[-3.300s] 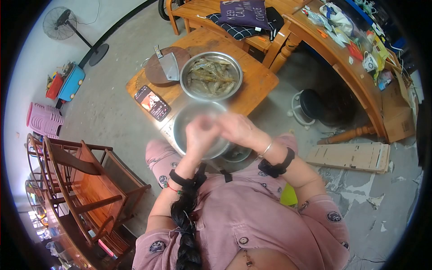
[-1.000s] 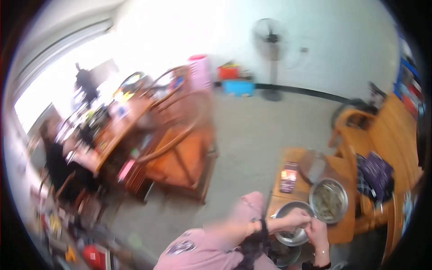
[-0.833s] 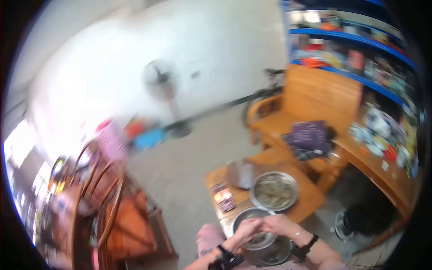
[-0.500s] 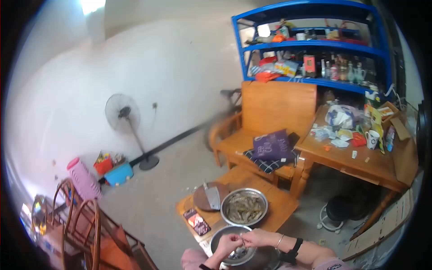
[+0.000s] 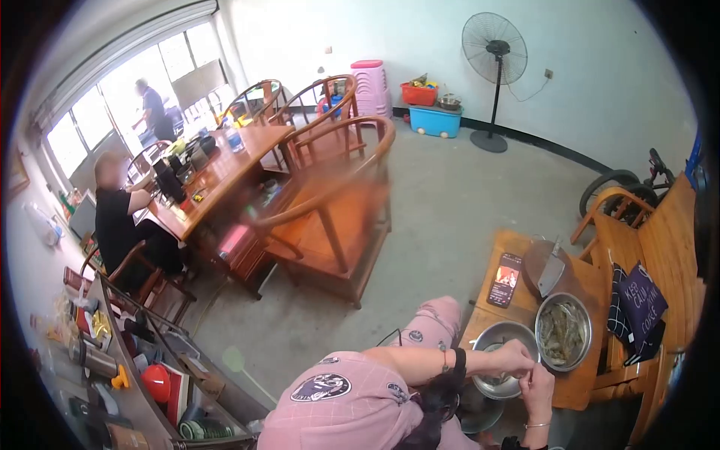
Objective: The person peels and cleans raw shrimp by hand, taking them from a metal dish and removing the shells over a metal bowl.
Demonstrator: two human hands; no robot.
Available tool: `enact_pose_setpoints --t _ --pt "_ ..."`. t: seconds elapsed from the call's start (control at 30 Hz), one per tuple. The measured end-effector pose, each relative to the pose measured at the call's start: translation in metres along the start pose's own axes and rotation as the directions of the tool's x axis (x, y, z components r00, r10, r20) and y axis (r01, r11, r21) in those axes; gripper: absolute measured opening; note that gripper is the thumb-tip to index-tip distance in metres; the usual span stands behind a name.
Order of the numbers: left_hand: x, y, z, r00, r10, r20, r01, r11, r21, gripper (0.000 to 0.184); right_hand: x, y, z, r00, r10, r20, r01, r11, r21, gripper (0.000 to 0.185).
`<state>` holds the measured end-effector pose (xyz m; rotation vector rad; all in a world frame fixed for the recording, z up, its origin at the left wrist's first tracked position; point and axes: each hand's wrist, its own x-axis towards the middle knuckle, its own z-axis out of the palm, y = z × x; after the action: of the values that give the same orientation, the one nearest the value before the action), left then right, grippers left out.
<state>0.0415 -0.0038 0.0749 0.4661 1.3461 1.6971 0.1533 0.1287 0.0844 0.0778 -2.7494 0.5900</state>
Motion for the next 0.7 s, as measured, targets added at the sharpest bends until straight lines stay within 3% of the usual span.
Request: enact_pose_setpoints --t 0.2,0.27,0.3,0.37,0.4,0.47,0.7 --pt "0.000 -0.009 -0.009 0.999 -0.040 0.002 0.040 0.989 -0.140 0.009 0.005 -0.002 0.008 0.997 -0.065 -0.036 0.064 0.998 -0.027 0.014" --pt "-0.002 -0.006 -0.010 0.992 0.128 -0.020 -0.120 0.969 0.217 0.011 0.006 -0.004 0.004 0.999 0.022 0.041 -0.024 0.998 0.052 0.014" --pt "0.004 -0.013 -0.013 0.991 0.128 -0.026 -0.120 0.969 0.216 0.011 0.007 -0.005 0.002 0.999 0.018 0.045 -0.020 0.998 0.054 0.014" --pt "0.020 -0.033 -0.018 0.920 0.391 0.035 -0.359 0.801 0.479 0.018 0.010 -0.005 -0.002 0.991 0.048 0.127 -0.064 0.990 0.124 0.013" --pt "0.017 -0.028 -0.019 0.920 0.391 0.031 -0.357 0.803 0.477 0.018 0.010 -0.007 -0.004 0.990 0.046 0.131 -0.063 0.990 0.125 0.013" --pt "0.005 -0.009 -0.021 0.966 0.241 0.094 -0.256 0.849 0.463 0.021 0.011 -0.009 -0.005 0.983 0.058 0.171 -0.082 0.988 0.134 0.012" --pt "0.012 -0.021 -0.017 0.970 0.244 0.011 -0.222 0.862 0.455 0.017 0.012 -0.007 0.000 0.992 -0.005 0.130 -0.006 0.997 0.081 0.013"
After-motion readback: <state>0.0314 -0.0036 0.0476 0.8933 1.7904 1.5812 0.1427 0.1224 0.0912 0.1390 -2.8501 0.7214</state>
